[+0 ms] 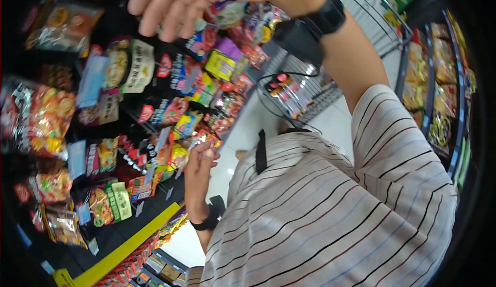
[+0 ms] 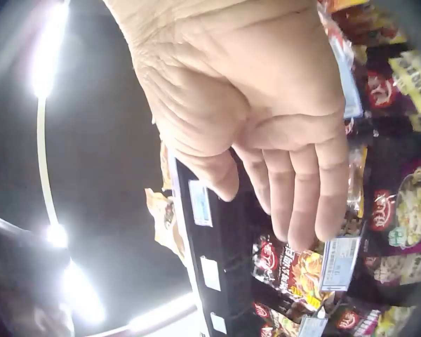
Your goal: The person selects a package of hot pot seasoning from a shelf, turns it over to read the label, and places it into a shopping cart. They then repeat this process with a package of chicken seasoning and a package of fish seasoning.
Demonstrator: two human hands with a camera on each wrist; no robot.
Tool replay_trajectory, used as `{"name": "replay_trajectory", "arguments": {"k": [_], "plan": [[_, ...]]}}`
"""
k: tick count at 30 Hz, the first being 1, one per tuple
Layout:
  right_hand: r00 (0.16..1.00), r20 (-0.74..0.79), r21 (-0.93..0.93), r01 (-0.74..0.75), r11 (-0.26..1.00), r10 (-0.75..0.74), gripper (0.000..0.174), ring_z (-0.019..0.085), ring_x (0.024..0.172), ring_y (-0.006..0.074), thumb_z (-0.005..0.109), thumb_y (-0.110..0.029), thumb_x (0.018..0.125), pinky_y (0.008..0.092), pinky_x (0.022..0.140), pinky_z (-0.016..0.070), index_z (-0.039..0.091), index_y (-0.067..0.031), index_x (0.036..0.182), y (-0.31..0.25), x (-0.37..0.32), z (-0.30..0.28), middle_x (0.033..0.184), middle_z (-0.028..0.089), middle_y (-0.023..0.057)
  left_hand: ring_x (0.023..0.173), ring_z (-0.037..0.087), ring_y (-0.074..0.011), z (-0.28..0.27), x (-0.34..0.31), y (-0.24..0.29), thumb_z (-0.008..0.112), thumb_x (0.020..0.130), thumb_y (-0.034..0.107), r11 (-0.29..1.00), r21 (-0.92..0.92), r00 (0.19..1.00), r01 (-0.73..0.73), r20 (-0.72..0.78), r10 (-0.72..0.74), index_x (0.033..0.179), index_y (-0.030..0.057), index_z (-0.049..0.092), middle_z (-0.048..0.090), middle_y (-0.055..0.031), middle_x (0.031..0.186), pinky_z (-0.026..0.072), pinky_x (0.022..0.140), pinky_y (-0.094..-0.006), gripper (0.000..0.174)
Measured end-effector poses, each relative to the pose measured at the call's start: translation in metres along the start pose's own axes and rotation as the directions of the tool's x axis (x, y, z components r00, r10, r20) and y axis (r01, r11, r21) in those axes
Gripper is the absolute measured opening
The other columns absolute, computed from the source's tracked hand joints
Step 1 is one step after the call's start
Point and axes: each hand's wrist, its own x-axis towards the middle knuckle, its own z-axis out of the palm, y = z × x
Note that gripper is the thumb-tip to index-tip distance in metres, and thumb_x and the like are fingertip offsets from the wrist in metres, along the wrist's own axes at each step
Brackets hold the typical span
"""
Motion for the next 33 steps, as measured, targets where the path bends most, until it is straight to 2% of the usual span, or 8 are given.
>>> {"name": "replay_trajectory", "arguments": {"k": [4,9,13,16,22,26,31,33], "plan": [[0.918,-0.326,-0.134,-0.280,0.951,0.225,0.045,0.072,0.094,0.0239,0.047,-0.037,0.103,0.0342,0.077,0.0591,0.061,0.0018,0.121,0.043,-0.106,-0.014,0.107,0.071,0.0170,0.098,0.063,-0.0179,0.014,0.024,0.012,0.054,0.102,0.028,0.994,0.055,0.989,0.090,0.116,-0.096,0.129,-0.0022,0.052,0.064,-0.0132,0.112,0.0491,0.085,-0.0304,0.041],[0.585,-0.551,0.092,-0.666,0.740,0.595,0.030,0.070,0.090,0.0209,0.054,-0.027,0.096,0.0330,0.077,0.0579,0.066,-0.0024,0.108,0.157,-0.230,-0.055,0.102,0.072,0.0108,0.100,0.063,-0.0198,0.041,0.059,0.017,0.055,0.101,0.026,0.984,0.080,0.966,0.159,0.191,-0.171,0.131,-0.0036,0.051,0.064,-0.0149,0.113,0.0489,0.086,-0.0315,0.042],[0.309,-0.700,0.244,-0.743,0.623,0.643,0.029,0.069,0.076,0.0164,0.061,-0.025,0.086,0.0306,0.064,0.0589,0.065,-0.0012,0.102,0.279,-0.303,-0.075,0.086,0.070,0.0088,0.099,0.065,-0.0192,0.062,0.072,0.006,0.052,0.102,0.027,0.964,0.158,0.951,0.212,0.193,-0.241,0.129,-0.0016,0.053,0.064,-0.0136,0.110,0.0512,0.085,-0.0318,0.039],[0.084,-0.684,0.373,-0.814,0.446,0.725,0.032,0.072,0.081,0.0231,0.061,-0.026,0.086,0.0358,0.071,0.0594,0.066,-0.0008,0.107,0.375,-0.343,-0.078,0.092,0.072,0.0136,0.099,0.065,-0.0201,0.073,0.073,-0.007,0.055,0.101,0.031,0.934,0.126,0.921,0.333,0.168,-0.351,0.129,-0.0021,0.053,0.064,-0.0146,0.110,0.0514,0.085,-0.0323,0.043],[-0.160,-0.703,0.260,-0.965,0.041,0.692,0.044,0.065,0.108,0.0353,0.068,-0.026,0.084,0.0419,0.093,0.0527,0.064,-0.0018,0.120,0.448,-0.351,-0.056,0.114,0.068,0.0207,0.097,0.066,-0.0214,0.089,0.067,-0.024,0.056,0.100,0.036,0.875,0.069,0.870,0.479,0.091,-0.484,0.127,-0.0028,0.053,0.065,-0.0145,0.108,0.0531,0.083,-0.0328,0.047],[-0.160,-0.729,0.174,-0.984,-0.045,0.665,0.046,0.064,0.113,0.0339,0.072,-0.032,0.082,0.0424,0.095,0.0527,0.065,-0.0043,0.119,0.529,-0.386,-0.040,0.124,0.065,0.0181,0.097,0.067,-0.0225,0.099,0.067,-0.030,0.056,0.099,0.033,0.843,0.035,0.841,0.537,0.050,-0.538,0.125,-0.0030,0.054,0.065,-0.0143,0.107,0.0539,0.083,-0.0334,0.045],[-0.279,-0.695,0.186,-0.960,-0.208,0.663,0.081,0.056,0.122,0.0398,0.078,-0.037,0.078,0.0434,0.101,0.0491,0.039,0.0018,0.138,0.508,-0.370,-0.044,0.133,0.056,0.0216,0.099,0.067,-0.0224,0.107,0.071,-0.024,0.056,0.097,0.025,0.772,0.042,0.773,0.635,-0.020,-0.635,0.124,-0.0023,0.056,0.065,-0.0131,0.108,0.0527,0.085,-0.0338,0.038],[-0.300,-0.716,0.198,-0.953,-0.228,0.630,0.073,0.058,0.121,0.0389,0.077,-0.034,0.080,0.0427,0.099,0.0502,0.044,0.0033,0.133,0.490,-0.361,-0.046,0.131,0.057,0.0223,0.099,0.067,-0.0221,0.110,0.072,-0.022,0.056,0.096,0.024,0.764,0.047,0.766,0.643,-0.052,-0.641,0.123,-0.0028,0.056,0.066,-0.0129,0.107,0.0525,0.085,-0.0335,0.038]]}}
